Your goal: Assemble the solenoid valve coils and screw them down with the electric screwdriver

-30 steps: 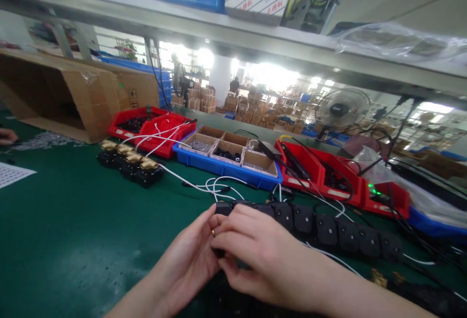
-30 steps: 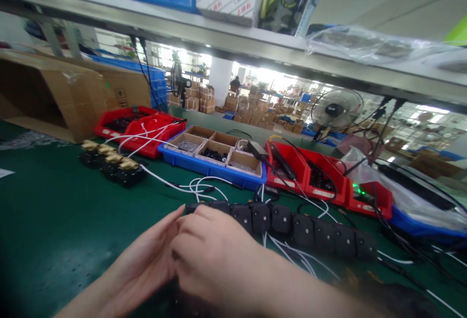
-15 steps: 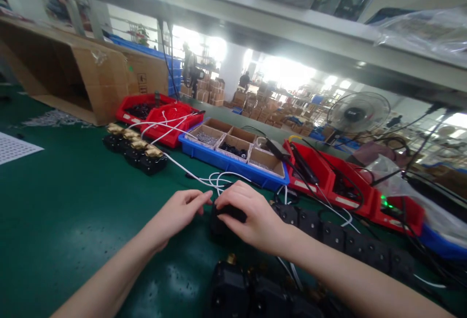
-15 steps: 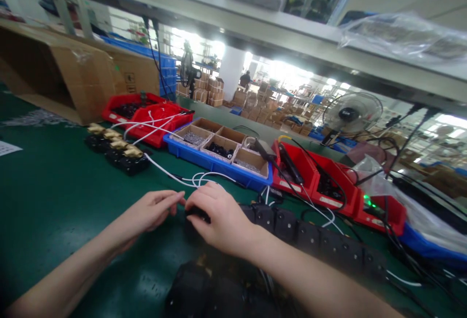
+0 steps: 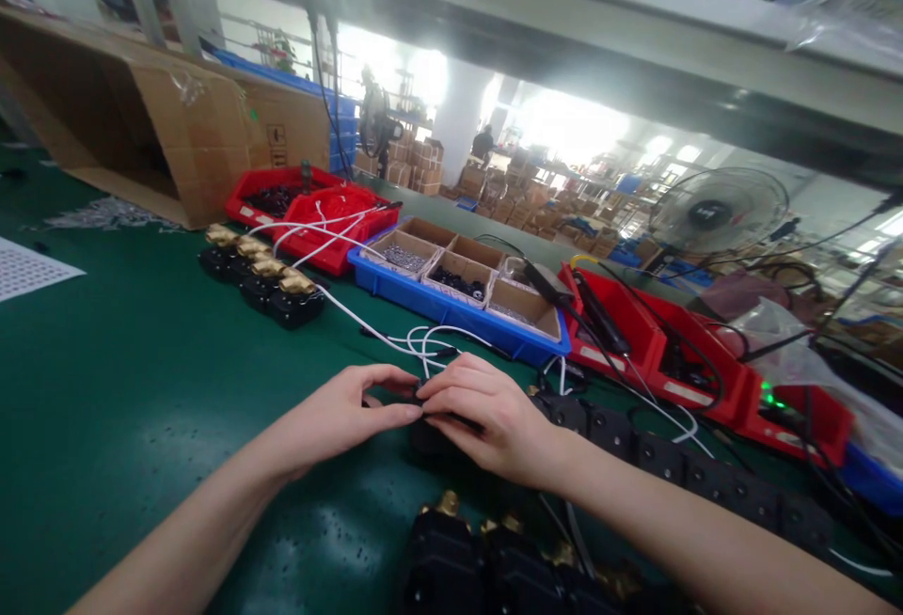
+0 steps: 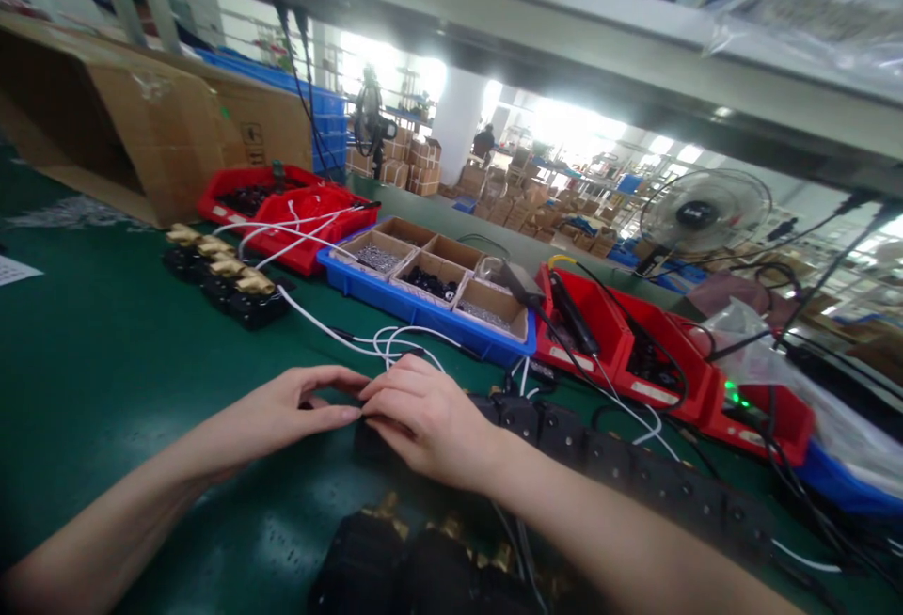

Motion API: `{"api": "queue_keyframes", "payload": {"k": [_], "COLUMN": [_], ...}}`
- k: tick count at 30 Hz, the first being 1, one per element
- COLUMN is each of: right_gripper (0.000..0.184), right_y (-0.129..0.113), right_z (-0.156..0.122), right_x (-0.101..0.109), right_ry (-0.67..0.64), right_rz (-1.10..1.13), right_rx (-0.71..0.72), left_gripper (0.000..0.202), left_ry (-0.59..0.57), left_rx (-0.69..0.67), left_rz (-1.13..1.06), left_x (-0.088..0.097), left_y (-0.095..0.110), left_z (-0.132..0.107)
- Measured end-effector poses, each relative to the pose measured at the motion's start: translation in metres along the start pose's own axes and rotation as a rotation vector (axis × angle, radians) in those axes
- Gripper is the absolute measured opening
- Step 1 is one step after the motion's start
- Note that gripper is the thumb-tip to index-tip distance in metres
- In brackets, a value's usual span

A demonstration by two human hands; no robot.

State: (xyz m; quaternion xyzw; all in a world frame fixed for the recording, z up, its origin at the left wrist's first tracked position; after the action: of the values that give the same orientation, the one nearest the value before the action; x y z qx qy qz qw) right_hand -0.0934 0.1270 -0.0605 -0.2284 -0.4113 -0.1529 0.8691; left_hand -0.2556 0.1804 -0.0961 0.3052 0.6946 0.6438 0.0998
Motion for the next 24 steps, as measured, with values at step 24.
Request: {"api": "queue_keyframes", "payload": {"k": [24], "right_gripper": [0.012], "right_y": [-0.001], "right_z": [-0.003], "right_x": [-0.003], "right_ry": [-0.035], "right_rz": [-0.07], "right_rx": [-0.015], "left_gripper": [0.035], "left_ry": [0.101], "left_rx": [0.031], "left_rz": [-0.145], "left_x": [-0.011], "left_y": [-0.002], "left_z": [0.003]}}
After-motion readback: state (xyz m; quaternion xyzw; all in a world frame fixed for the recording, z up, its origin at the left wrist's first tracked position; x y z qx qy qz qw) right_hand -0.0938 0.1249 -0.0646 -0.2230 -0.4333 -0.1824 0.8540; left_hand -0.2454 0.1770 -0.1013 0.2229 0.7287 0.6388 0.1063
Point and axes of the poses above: each hand's wrist, its own z-axis towards the middle knuckle, its own x-axis out of the back of the hand, y = z × x, the point moved 4 cm from there along z, towards the middle knuckle, and after that the axes turned 1 degree about z, right-handed, at the moved point
